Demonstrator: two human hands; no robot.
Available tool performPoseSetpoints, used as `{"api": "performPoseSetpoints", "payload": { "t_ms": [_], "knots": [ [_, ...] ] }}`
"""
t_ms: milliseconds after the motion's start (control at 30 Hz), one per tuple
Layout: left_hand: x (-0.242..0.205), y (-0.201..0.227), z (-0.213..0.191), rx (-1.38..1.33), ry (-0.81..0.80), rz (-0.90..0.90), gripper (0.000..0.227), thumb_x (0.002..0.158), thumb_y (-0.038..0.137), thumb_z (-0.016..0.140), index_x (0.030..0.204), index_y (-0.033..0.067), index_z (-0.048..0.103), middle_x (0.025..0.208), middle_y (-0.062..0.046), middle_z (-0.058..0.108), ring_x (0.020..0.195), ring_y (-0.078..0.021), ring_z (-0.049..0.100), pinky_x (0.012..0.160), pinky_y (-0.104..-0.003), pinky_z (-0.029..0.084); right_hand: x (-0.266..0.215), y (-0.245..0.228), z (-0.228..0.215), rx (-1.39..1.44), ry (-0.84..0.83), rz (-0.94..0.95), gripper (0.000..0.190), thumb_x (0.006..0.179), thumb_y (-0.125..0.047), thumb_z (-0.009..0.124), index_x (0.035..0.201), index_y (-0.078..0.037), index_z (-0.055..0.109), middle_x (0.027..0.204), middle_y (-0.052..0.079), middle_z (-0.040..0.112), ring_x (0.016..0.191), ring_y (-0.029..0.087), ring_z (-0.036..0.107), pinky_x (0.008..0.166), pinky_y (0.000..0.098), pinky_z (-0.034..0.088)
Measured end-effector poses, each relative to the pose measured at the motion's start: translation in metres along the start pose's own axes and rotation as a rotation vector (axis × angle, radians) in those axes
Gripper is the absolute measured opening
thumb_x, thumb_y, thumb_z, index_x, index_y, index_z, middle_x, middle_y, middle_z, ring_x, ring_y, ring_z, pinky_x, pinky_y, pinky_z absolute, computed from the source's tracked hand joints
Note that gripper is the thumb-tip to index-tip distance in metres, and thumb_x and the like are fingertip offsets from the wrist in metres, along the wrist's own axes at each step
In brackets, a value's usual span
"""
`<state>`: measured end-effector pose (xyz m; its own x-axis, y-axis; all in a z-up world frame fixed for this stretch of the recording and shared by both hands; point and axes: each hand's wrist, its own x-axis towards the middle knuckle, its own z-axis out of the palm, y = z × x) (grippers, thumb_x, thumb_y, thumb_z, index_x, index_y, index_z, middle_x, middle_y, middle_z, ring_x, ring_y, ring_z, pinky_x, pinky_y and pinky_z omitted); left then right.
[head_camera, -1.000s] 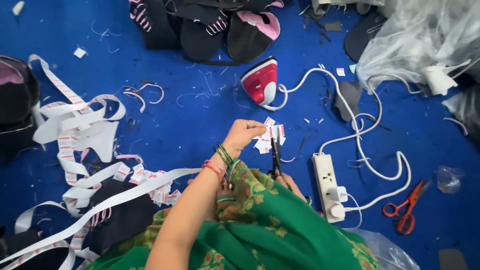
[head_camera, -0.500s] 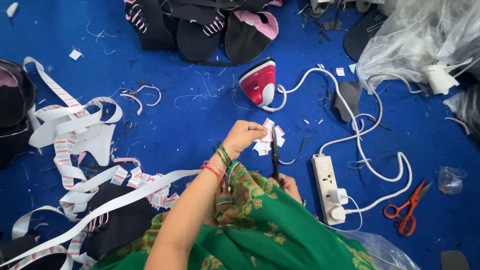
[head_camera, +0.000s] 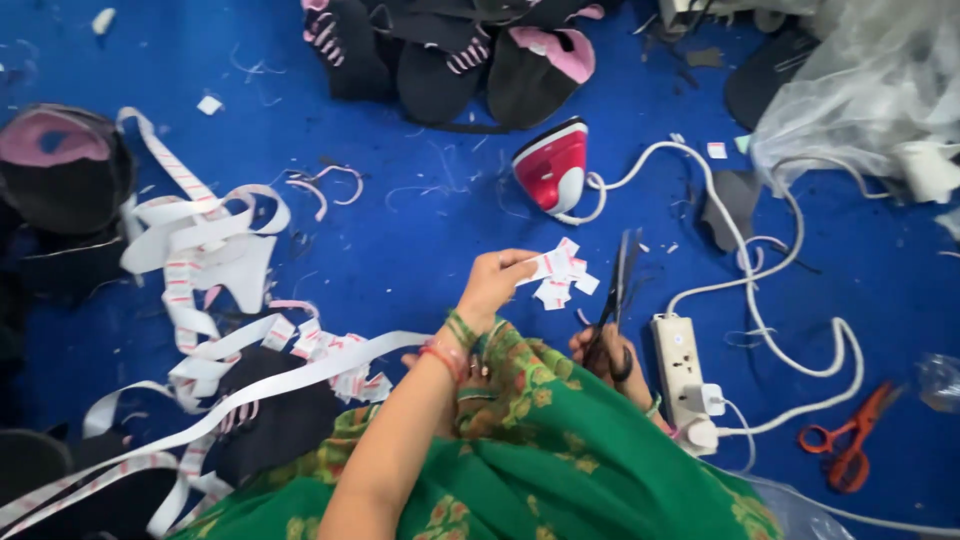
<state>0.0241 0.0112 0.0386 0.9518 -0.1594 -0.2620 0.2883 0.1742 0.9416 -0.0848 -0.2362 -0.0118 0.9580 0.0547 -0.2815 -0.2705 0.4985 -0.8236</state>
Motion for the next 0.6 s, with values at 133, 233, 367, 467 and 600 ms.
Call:
{"api": "performPoseSetpoints", "payload": {
  "t_ms": [133,233,367,467,600],
  "knots": [
    [0.008,0.017,0.005,0.035,0.009,-0.04,0.025,0.089,0.019,0.074,0.106,0.003,0.08,0.083,0.002,0.073,0.06,-0.0022,0.05,0.049,-0.02,0.034,0.005,0.054,-0.011,-0.268,-0.014,0.078,0.031,0.103,-0.035,0.056,0.108,-0.006,0.065,0.087,0.005,0.068,0.075,0.014,0.061,0.065,0.0317,0.051],
    [0.019,0.003,0.008,0.042,-0.059,-0.001,0.023,0.087,0.016,0.076,0.104,0.0001,0.079,0.088,-0.002,0.077,0.071,-0.0045,0.062,0.062,-0.022,0.045,0.005,0.098,-0.061,-0.48,0.006,0.134,0.031,0.102,-0.034,0.056,0.115,-0.007,0.065,0.086,0.002,0.064,0.075,0.01,0.058,0.064,0.0303,0.049],
    [0.024,0.005,0.011,0.079,-0.133,-0.023,0.022,0.085,0.012,0.075,0.102,-0.0014,0.08,0.091,-0.004,0.078,0.082,-0.0081,0.069,0.076,-0.025,0.053,0.009,0.097,-0.053,-0.595,-0.101,0.021,0.032,0.108,-0.034,0.06,0.115,-0.002,0.065,0.089,-0.001,0.061,0.081,0.008,0.055,0.068,0.0278,0.05],
    [0.024,0.01,0.012,0.1,-0.151,-0.036,0.022,0.086,0.012,0.074,0.103,-0.0015,0.08,0.088,-0.004,0.078,0.079,-0.0079,0.066,0.073,-0.025,0.052,-0.005,0.075,-0.029,-0.377,-0.137,-0.015,0.033,0.102,-0.034,0.06,0.123,-0.008,0.061,0.1,-0.005,0.066,0.089,0.005,0.059,0.079,0.0237,0.052],
    [0.033,-0.01,0.013,0.054,-0.132,0.022,0.02,0.086,0.01,0.076,0.101,-0.0033,0.08,0.089,-0.005,0.078,0.081,-0.0076,0.067,0.075,-0.025,0.052,-0.014,0.053,0.006,-0.412,0.001,0.106,0.034,0.1,-0.034,0.06,0.121,-0.007,0.064,0.094,-0.003,0.067,0.082,0.007,0.06,0.071,0.0262,0.052]
  ]
}}
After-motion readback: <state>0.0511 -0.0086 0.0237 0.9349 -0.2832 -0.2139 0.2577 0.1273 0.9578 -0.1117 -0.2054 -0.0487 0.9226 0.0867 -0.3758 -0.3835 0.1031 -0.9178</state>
